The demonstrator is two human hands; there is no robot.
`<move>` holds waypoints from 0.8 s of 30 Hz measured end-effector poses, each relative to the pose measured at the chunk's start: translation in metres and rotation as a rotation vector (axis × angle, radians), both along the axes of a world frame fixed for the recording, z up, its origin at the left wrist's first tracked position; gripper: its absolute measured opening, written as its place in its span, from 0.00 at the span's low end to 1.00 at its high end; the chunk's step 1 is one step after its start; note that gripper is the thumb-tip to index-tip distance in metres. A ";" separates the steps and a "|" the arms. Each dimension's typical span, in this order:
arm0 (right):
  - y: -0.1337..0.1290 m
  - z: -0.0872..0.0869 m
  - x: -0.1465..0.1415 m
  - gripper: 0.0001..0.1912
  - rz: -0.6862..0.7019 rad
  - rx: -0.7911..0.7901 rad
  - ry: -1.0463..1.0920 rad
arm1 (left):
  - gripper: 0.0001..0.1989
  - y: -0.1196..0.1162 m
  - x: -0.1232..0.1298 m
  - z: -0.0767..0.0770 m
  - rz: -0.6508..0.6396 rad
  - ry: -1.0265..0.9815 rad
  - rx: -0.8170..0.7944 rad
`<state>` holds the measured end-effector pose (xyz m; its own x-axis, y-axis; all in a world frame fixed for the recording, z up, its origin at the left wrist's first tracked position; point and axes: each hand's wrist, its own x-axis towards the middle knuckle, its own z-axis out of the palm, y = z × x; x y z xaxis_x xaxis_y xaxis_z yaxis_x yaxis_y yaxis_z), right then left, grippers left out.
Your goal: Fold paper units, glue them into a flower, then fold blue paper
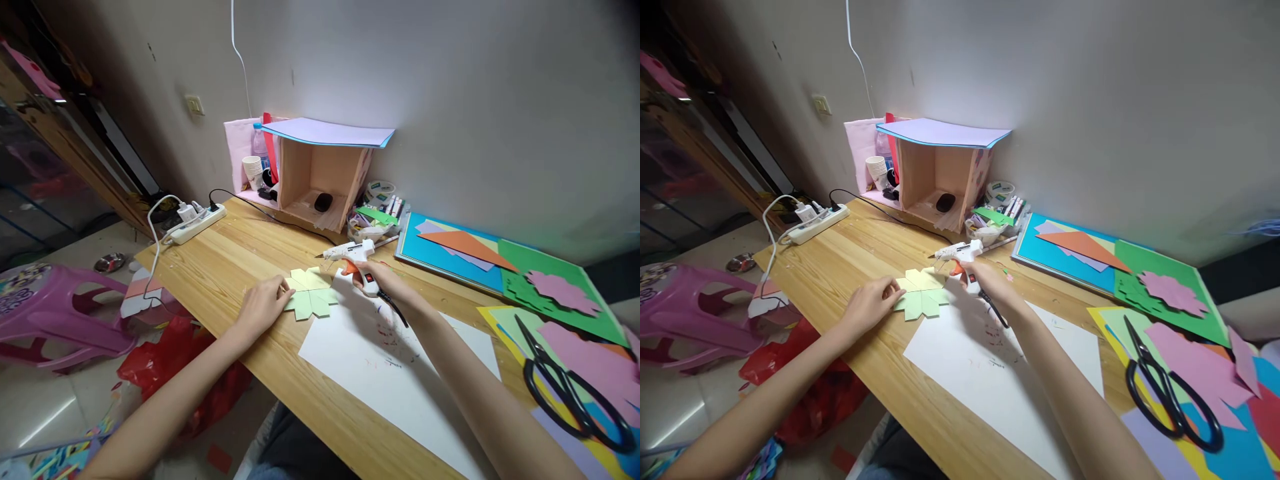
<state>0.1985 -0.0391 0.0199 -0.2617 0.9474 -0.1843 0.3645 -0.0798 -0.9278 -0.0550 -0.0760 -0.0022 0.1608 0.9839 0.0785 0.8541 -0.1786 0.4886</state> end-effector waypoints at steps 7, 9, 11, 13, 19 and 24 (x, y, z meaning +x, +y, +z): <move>-0.013 0.016 -0.002 0.22 0.054 -0.010 -0.074 | 0.08 0.023 0.008 -0.008 -0.249 0.135 0.179; -0.016 0.019 -0.003 0.21 0.067 -0.017 -0.098 | 0.09 0.022 0.009 -0.008 -0.276 0.198 0.185; -0.018 0.023 -0.003 0.20 0.080 -0.026 -0.115 | 0.12 0.020 0.009 -0.008 -0.298 0.248 0.191; -0.020 0.027 -0.003 0.19 0.092 -0.030 -0.138 | 0.14 0.018 0.010 -0.008 -0.294 0.255 0.199; -0.026 0.034 -0.005 0.20 0.110 -0.081 -0.204 | 0.12 0.018 0.009 -0.014 -0.141 0.017 0.189; -0.027 0.023 -0.016 0.17 0.145 -0.092 -0.165 | 0.11 0.021 0.007 -0.022 -0.079 -0.199 0.148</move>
